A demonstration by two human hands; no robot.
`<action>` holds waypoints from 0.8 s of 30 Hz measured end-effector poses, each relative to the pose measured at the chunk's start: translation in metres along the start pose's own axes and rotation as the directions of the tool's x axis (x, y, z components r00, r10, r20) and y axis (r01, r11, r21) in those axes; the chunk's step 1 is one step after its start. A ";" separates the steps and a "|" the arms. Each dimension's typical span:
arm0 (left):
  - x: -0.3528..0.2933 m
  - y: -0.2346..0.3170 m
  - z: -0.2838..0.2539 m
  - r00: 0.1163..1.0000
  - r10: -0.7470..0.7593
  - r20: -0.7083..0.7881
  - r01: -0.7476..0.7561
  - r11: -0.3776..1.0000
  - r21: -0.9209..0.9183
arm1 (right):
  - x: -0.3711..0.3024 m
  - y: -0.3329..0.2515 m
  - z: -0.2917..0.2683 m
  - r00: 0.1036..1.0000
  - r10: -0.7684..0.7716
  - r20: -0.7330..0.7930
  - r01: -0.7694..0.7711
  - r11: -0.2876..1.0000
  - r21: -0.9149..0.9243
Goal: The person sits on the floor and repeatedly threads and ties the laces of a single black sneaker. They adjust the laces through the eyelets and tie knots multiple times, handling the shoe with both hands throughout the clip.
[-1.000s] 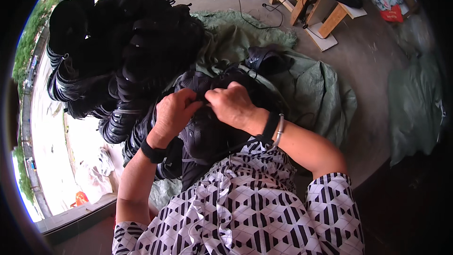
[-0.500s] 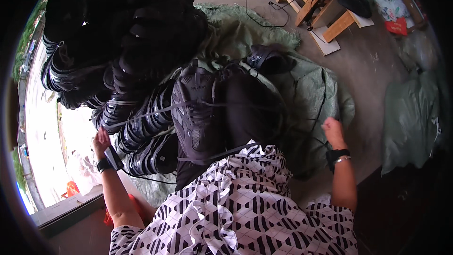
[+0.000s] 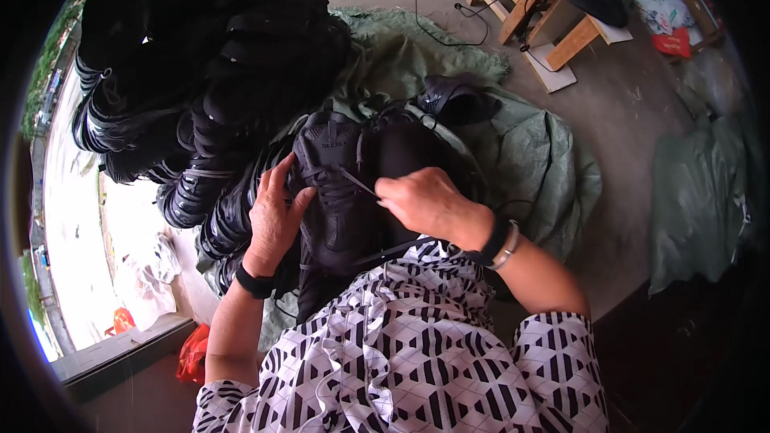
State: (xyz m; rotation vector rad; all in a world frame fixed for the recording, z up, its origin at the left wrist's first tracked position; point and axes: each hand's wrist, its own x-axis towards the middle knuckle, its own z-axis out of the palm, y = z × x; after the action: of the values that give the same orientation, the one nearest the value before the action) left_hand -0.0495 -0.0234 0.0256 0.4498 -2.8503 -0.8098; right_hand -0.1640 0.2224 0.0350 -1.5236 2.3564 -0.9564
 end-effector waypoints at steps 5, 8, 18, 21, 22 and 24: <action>-0.008 0.012 0.004 0.996 0.008 -0.091 -0.012 0.999 -0.048 | -0.042 0.001 -0.011 0.969 0.205 -0.141 -0.175 0.965 0.196; -0.011 0.005 0.012 0.992 0.038 -0.117 -0.049 0.994 -0.096 | -0.036 0.000 -0.013 0.979 0.185 -0.085 -0.165 0.966 0.197; -0.007 -0.001 0.017 0.983 -0.088 -0.164 -0.019 0.830 -0.557 | 0.008 -0.026 0.023 0.969 0.245 0.032 -0.245 0.940 0.238; -0.005 0.002 0.017 0.982 -0.187 -0.002 0.135 0.714 -0.687 | 0.000 -0.031 0.029 0.999 -0.041 0.025 0.043 0.994 -0.100; -0.004 0.002 0.016 0.985 -0.171 0.007 0.134 0.741 -0.658 | -0.001 -0.025 0.033 0.998 -0.060 0.024 0.062 0.991 -0.119; -0.003 0.000 0.010 0.989 -0.146 0.020 0.129 0.793 -0.595 | -0.003 -0.028 0.033 0.995 0.005 0.097 0.014 0.981 -0.194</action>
State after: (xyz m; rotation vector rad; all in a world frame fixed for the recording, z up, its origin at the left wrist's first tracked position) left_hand -0.0488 -0.0170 0.0168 0.5641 -2.3585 -1.6336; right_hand -0.1265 0.2036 0.0257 -1.6037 2.4383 -0.6514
